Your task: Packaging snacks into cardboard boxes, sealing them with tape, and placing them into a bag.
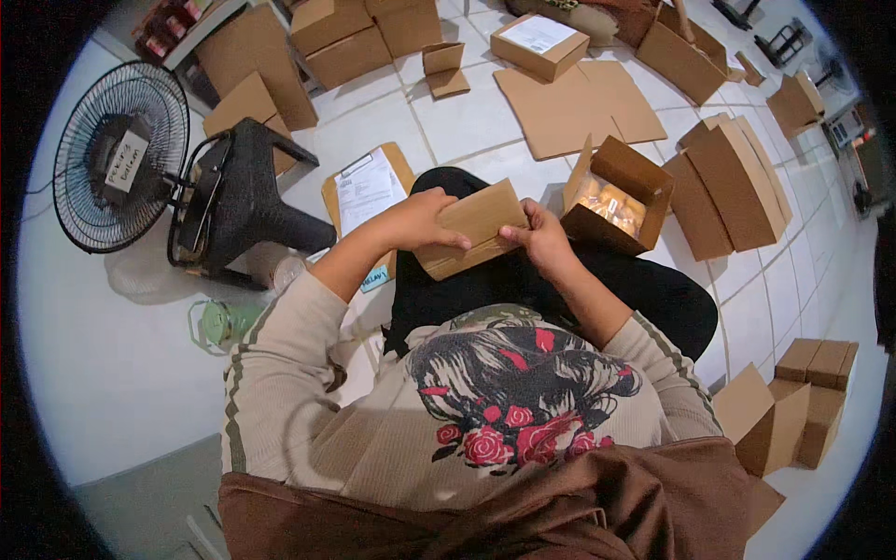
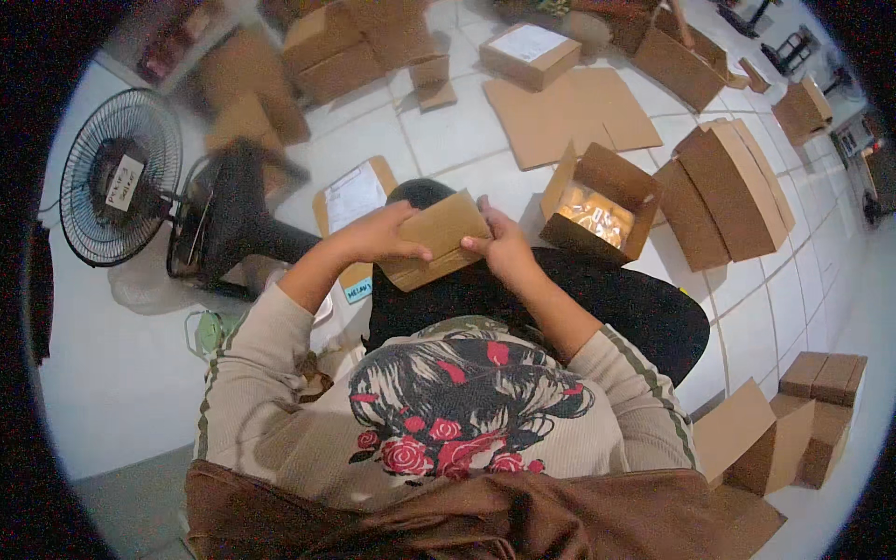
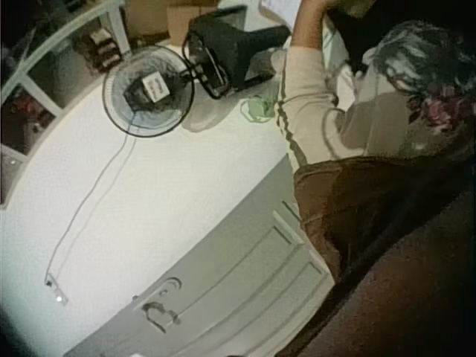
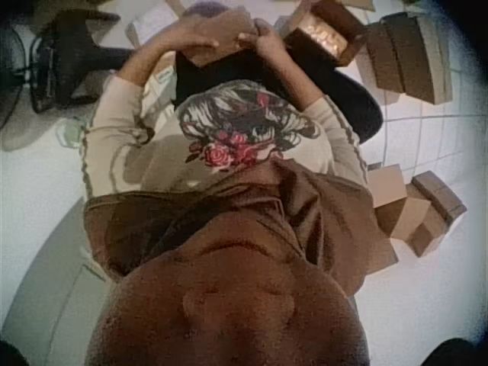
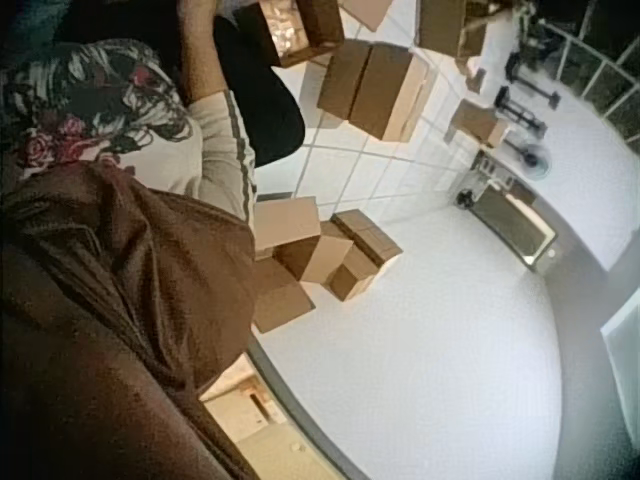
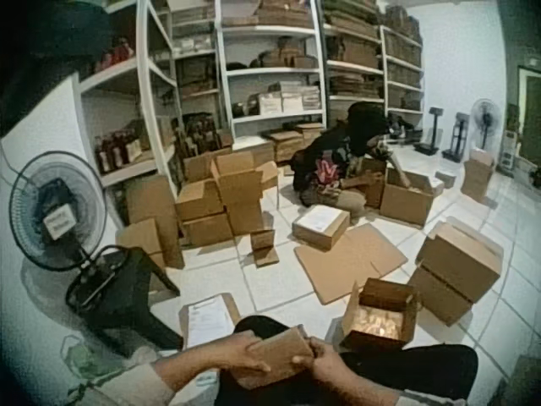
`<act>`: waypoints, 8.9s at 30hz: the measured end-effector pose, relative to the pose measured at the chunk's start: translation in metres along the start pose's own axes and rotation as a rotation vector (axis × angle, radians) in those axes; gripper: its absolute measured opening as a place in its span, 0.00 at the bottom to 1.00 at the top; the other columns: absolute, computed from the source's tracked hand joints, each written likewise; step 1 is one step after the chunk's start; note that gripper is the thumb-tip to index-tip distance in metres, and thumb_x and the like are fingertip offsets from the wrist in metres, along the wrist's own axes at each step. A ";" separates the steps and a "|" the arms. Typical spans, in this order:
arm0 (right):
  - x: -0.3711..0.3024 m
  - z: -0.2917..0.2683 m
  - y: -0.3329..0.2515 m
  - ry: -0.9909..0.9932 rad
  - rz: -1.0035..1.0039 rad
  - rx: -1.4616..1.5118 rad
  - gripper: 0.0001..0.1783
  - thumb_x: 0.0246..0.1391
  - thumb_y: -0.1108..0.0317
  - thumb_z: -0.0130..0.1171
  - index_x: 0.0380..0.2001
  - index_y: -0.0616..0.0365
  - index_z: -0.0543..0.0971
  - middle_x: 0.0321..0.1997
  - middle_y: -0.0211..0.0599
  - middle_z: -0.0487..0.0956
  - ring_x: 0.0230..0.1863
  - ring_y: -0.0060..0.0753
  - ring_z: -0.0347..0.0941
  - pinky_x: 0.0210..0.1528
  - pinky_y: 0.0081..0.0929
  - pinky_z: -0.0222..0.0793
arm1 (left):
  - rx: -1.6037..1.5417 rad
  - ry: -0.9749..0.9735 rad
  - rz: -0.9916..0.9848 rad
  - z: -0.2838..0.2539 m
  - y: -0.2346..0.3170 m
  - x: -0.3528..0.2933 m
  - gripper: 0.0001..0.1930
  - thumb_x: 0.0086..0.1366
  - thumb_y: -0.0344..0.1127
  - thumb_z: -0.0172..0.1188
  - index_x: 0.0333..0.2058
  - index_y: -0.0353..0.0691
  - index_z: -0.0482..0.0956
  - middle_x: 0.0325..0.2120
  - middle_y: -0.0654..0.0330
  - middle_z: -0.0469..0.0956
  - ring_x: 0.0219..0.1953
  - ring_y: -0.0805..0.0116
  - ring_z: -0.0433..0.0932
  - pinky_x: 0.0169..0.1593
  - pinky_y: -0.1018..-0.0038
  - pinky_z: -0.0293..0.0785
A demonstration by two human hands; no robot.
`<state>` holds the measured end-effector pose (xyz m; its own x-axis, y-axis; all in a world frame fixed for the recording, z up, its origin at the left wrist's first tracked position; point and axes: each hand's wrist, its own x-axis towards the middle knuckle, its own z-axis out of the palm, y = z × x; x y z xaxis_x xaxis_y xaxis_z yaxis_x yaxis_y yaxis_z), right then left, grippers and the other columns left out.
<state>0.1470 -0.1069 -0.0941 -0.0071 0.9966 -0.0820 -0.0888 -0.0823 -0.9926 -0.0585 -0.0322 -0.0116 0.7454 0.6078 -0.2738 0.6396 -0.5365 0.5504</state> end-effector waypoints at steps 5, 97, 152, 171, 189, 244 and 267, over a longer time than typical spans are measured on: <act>0.004 -0.036 -0.059 -0.020 -0.019 -0.253 0.21 0.41 0.69 0.60 0.40 0.61 0.67 0.39 0.37 0.71 0.39 0.31 0.69 0.44 0.26 0.64 | -0.263 0.110 -0.017 -0.011 0.050 0.008 0.27 0.48 0.49 0.60 0.41 0.35 0.69 0.34 0.48 0.74 0.38 0.61 0.74 0.42 0.71 0.67; 0.044 -0.285 0.030 0.305 0.406 -1.029 0.12 0.43 0.76 0.47 0.34 0.61 0.76 0.34 0.44 0.76 0.37 0.38 0.73 0.41 0.28 0.67 | 0.319 -0.245 0.331 0.075 0.097 0.362 0.11 0.49 0.30 0.49 0.32 0.46 0.78 0.30 0.56 0.76 0.35 0.56 0.74 0.38 0.65 0.70; 0.083 -0.236 0.014 -0.060 0.231 -1.316 0.22 0.43 0.60 0.54 0.44 0.45 0.66 0.31 0.43 0.77 0.34 0.47 0.72 0.36 0.39 0.67 | 0.306 0.276 0.186 0.138 0.099 0.230 0.06 0.46 0.36 0.55 0.26 0.48 0.74 0.27 0.66 0.74 0.37 0.64 0.71 0.43 0.55 0.56; 0.058 -0.269 0.064 0.085 0.338 -0.317 0.57 0.31 0.54 0.68 0.57 0.61 0.43 0.57 0.49 0.54 0.60 0.43 0.47 0.60 0.34 0.46 | -0.826 0.313 -0.318 0.172 0.017 0.330 0.32 0.63 0.53 0.30 0.58 0.36 0.39 0.57 0.42 0.48 0.59 0.52 0.50 0.59 0.68 0.48; 0.052 -0.244 0.083 0.263 0.205 -0.655 0.59 0.37 0.61 0.64 0.57 0.67 0.31 0.57 0.60 0.53 0.60 0.48 0.48 0.59 0.34 0.46 | -0.153 0.591 -0.434 0.162 0.057 0.307 0.30 0.54 0.47 0.52 0.53 0.43 0.54 0.51 0.50 0.55 0.56 0.48 0.51 0.54 0.49 0.49; 0.043 -0.223 0.031 0.042 0.056 -1.638 0.14 0.43 0.66 0.49 0.36 0.57 0.70 0.31 0.39 0.74 0.32 0.41 0.72 0.32 0.33 0.69 | 0.264 0.507 0.656 0.164 0.062 0.291 0.20 0.53 0.41 0.50 0.44 0.39 0.67 0.46 0.55 0.65 0.49 0.59 0.62 0.53 0.63 0.54; -0.016 -0.202 0.009 0.123 -0.096 -1.429 0.05 0.35 0.68 0.56 0.21 0.53 0.72 0.25 0.31 0.73 0.36 0.37 0.68 0.38 0.34 0.60 | 0.531 0.257 0.469 0.140 0.053 0.284 0.23 0.57 0.56 0.43 0.47 0.53 0.68 0.53 0.60 0.60 0.56 0.53 0.53 0.53 0.44 0.41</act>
<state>0.3473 -0.1235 -0.1200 0.0326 0.9979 0.0555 0.9739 -0.0192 -0.2263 0.2132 0.0294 -0.1708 0.9361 0.3291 0.1242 0.3194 -0.9432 0.0919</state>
